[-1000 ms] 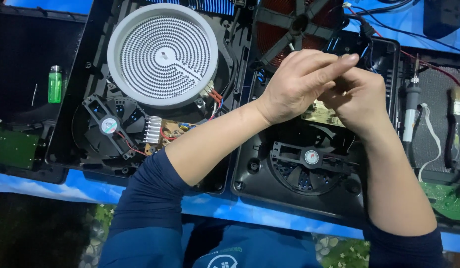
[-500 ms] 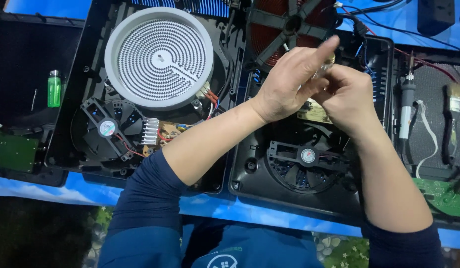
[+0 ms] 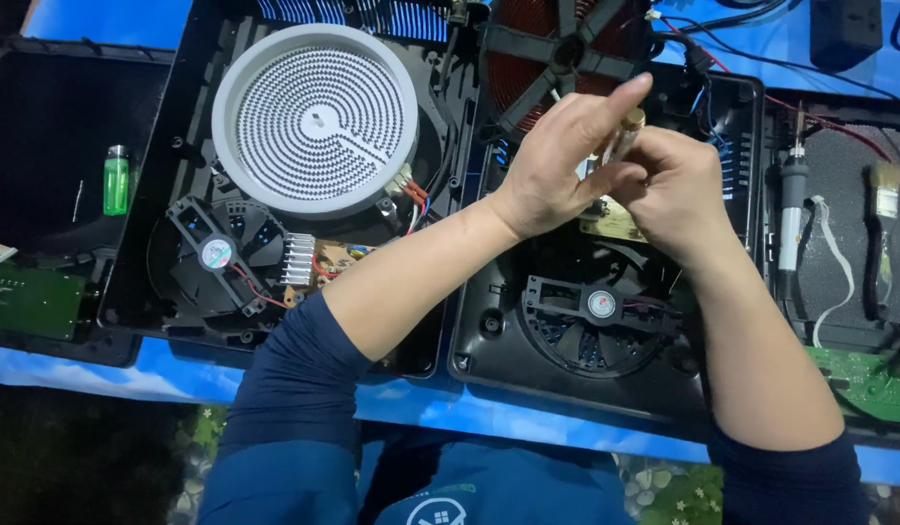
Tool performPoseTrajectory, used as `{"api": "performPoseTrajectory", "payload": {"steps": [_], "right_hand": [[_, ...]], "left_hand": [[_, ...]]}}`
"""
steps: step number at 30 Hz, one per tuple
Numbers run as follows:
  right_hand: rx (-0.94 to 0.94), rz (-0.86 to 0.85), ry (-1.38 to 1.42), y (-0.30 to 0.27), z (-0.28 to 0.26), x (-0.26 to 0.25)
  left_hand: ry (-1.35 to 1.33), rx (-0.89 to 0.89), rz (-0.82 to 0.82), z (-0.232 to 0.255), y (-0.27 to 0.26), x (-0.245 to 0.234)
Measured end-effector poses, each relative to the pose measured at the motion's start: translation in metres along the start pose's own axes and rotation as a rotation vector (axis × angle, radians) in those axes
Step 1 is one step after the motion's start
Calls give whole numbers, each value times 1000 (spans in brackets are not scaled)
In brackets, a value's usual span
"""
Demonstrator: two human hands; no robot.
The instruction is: The person works on an open electronic device, likely a power supply, using a screwdriver to remove and reinsert screws on a circuit board. They also handle a small cylindrical component and manipulate wires within the device casing.
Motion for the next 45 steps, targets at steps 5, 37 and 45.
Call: {"api": "performPoseTrajectory", "payload": {"steps": [5,37,45], "right_hand": [[25,-19,54,1,6,-3],[-22,72,149,5,13,-11],[-11,295,324,-1,1,-44]], "left_hand": [[16,116,49,14,5,-6],[-85,-61,349,-13,5,-34],[307,-347,-521,-26,-7,32]]}}
Point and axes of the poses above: each hand's wrist, its own y-axis towards the middle knuckle, its own x-axis out of the palm, z = x × y, the point moved 10 cm from there along y, towards the middle knuckle, and after that the axes turned 9 degrees about x, right-handed, at the moved point
